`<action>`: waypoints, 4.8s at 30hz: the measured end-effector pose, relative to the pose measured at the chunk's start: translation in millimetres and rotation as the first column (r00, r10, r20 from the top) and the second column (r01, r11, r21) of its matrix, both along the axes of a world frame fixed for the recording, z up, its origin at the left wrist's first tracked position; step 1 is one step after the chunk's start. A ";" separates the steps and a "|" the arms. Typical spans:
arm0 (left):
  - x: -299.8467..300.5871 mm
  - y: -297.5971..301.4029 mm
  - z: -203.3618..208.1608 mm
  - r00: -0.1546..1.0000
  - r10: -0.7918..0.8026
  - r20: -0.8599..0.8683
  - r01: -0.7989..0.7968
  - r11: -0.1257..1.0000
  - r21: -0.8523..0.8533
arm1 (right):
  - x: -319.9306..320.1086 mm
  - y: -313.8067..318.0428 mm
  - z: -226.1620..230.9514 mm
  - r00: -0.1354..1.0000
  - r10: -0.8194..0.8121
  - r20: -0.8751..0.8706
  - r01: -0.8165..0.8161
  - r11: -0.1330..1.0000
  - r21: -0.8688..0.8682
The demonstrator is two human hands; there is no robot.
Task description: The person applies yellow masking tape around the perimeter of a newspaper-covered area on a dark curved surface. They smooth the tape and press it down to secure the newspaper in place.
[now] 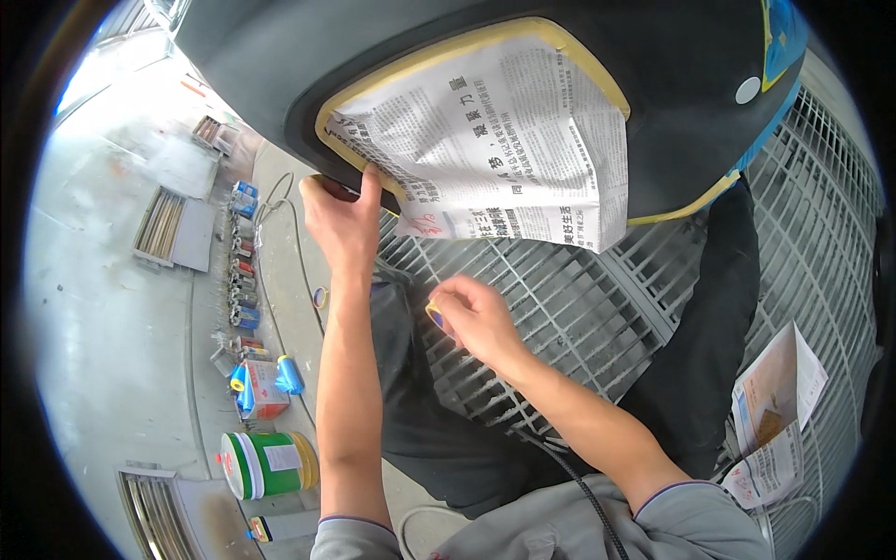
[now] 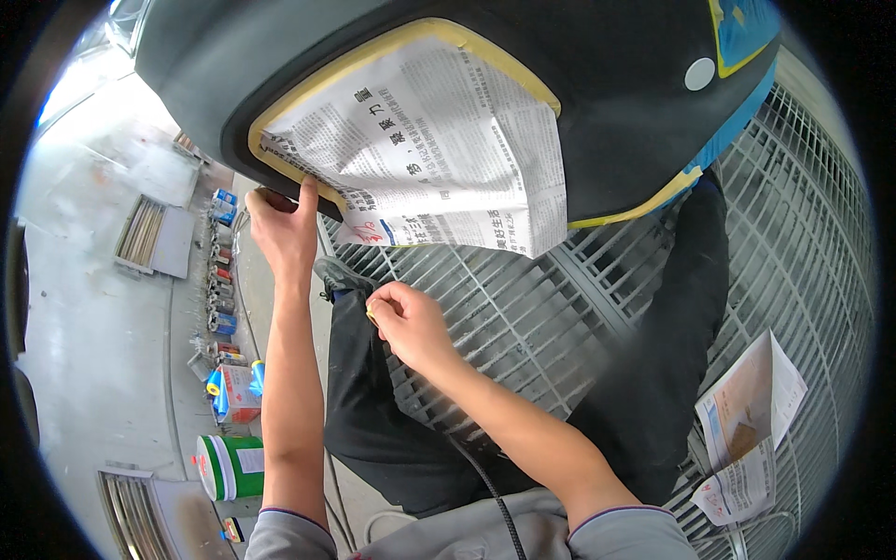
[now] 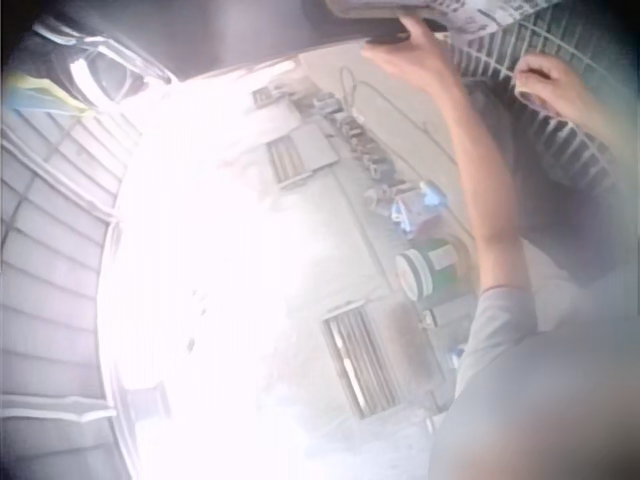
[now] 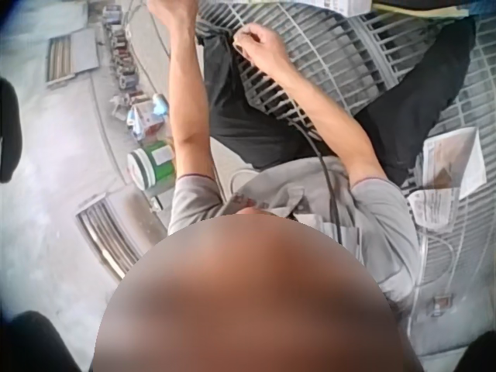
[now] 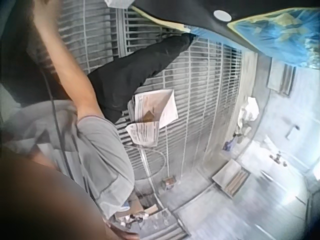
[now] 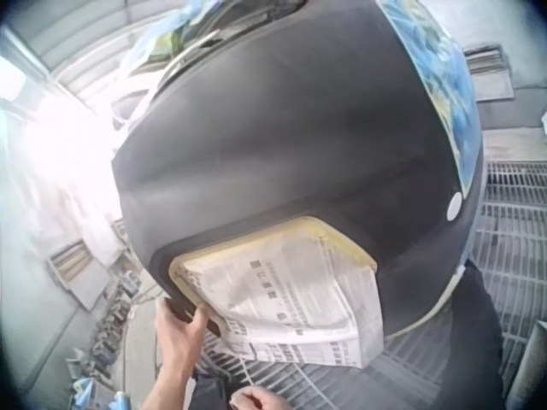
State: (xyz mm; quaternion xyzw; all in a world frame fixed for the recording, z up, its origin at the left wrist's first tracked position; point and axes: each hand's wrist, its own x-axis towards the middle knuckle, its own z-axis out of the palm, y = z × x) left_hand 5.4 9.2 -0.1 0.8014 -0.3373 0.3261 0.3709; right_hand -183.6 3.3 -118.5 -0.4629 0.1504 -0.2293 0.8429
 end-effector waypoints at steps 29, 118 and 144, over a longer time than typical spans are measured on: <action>-97.5 73.3 41.1 0.478 -0.482 -0.735 0.644 0.761 -0.079 | -21.3 -17.3 55.7 0.918 -0.157 0.365 0.303 0.871 -0.388; -19.7 -12.4 78.4 0.947 0.062 0.316 -0.070 0.997 0.013 | 106.8 -52.0 106.0 0.897 -0.072 0.436 0.189 0.955 -0.230; 5.8 19.5 78.0 0.925 -0.327 0.195 0.324 0.945 0.048 | 106.7 -44.9 115.6 0.905 -0.100 0.414 0.233 0.929 -0.286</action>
